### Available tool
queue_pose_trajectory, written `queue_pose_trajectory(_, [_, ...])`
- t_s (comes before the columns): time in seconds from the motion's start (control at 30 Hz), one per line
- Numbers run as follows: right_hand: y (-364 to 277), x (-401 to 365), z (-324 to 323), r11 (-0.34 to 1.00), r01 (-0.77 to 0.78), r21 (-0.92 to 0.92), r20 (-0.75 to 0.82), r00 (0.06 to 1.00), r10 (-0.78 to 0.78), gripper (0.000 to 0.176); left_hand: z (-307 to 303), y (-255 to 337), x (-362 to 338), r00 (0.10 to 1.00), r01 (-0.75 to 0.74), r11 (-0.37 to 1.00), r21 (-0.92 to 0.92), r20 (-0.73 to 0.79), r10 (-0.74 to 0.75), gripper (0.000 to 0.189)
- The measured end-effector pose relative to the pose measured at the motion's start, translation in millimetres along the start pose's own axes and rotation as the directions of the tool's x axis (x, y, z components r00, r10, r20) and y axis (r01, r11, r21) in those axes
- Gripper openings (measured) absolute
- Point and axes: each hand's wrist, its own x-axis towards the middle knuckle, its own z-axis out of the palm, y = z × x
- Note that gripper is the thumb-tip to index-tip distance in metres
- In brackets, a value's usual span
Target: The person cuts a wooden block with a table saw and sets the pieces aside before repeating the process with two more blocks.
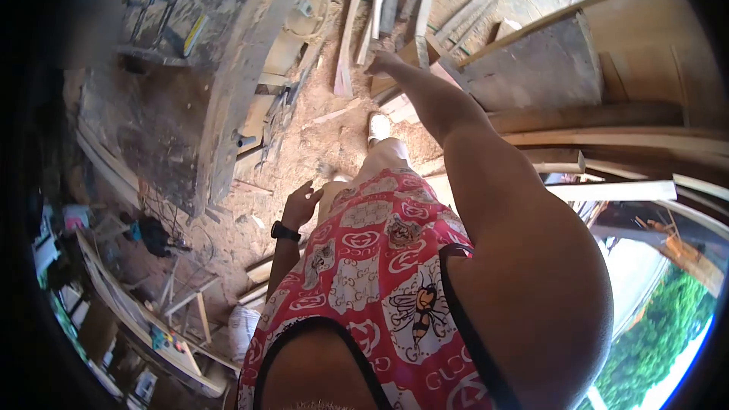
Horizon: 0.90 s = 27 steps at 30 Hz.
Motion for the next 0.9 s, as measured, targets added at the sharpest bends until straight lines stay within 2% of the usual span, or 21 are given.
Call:
queue_pose_trajectory(0.07, [0,10,31,0.989,0.058,0.135,-0.028,0.998,-0.055,0.060,-6,8,17,0.999,-0.047,0.999,0.001,0.024,0.047,0.067])
queue_pose_trajectory(0.13, [-4,-22,56,0.983,0.052,0.179,-0.053,0.998,-0.044,0.051,-13,11,27,0.993,-0.099,0.995,0.013,0.067,0.098,0.066])
queue_pose_trajectory(0.17, [9,-13,88,0.952,0.004,0.307,0.105,0.994,-0.038,0.053,-19,14,29,0.988,-0.128,0.991,0.029,0.088,0.125,0.064])
queue_pose_trajectory(0.2, [28,-5,137,0.955,0.143,0.262,0.018,0.988,-0.153,0.061,-22,14,31,0.982,-0.158,0.986,0.044,0.111,0.153,0.063])
queue_pose_trajectory(0.27, [28,-71,165,0.961,-0.061,0.269,-0.031,0.997,0.072,0.065,-23,0,39,0.970,-0.188,0.978,0.084,0.173,0.172,0.063])
queue_pose_trajectory(0.33, [55,-107,220,0.933,-0.184,0.310,0.066,0.983,0.172,0.058,-31,-7,44,0.961,-0.197,0.970,0.142,0.222,0.162,0.064])
queue_pose_trajectory(0.4, [74,-170,277,0.758,-0.386,0.526,0.105,0.913,0.393,0.053,-40,-15,50,0.944,-0.236,0.956,0.174,0.274,0.183,0.066])
queue_pose_trajectory(0.43, [77,-206,296,0.560,-0.491,0.668,0.221,0.849,0.481,0.050,-45,-20,54,0.936,-0.255,0.944,0.211,0.298,0.186,0.067])
queue_pose_trajectory(0.47, [89,-228,337,0.400,-0.480,0.781,0.261,0.832,0.490,0.049,-49,-23,57,0.929,-0.271,0.930,0.247,0.319,0.186,0.069])
queue_pose_trajectory(0.5, [72,-273,320,0.363,-0.555,0.749,0.314,0.779,0.543,0.047,-54,-23,60,0.930,-0.269,0.922,0.279,0.324,0.173,0.070])
queue_pose_trajectory(0.53, [78,-285,356,0.297,-0.647,0.702,0.402,0.704,0.585,0.046,-58,-25,64,0.925,-0.279,0.917,0.286,0.335,0.177,0.070])
queue_pose_trajectory(0.6, [68,-326,376,0.182,-0.683,0.707,0.495,0.662,0.563,0.043,-63,-26,75,0.911,-0.330,0.853,0.403,0.374,0.175,0.069])
queue_pose_trajectory(0.67, [62,-343,388,0.143,-0.716,0.683,0.548,0.632,0.548,0.040,-62,-20,83,0.903,-0.352,0.827,0.438,0.390,0.178,0.068])
queue_pose_trajectory(0.7, [64,-344,391,0.132,-0.712,0.689,0.548,0.632,0.548,0.040,-61,-15,87,0.899,-0.366,0.822,0.436,0.393,0.191,0.068])
queue_pose_trajectory(0.77, [67,-345,395,0.166,-0.645,0.746,0.497,0.704,0.507,0.040,-55,-4,94,0.884,-0.400,0.806,0.437,0.416,0.213,0.068])
queue_pose_trajectory(0.8, [72,-338,395,0.137,-0.629,0.766,0.486,0.705,0.517,0.041,-51,2,96,0.883,-0.402,0.800,0.446,0.421,0.209,0.068])
queue_pose_trajectory(0.9, [101,-309,381,0.225,-0.515,0.827,0.362,0.795,0.487,0.042,-33,32,93,0.869,-0.413,0.787,0.459,0.458,0.190,0.068])
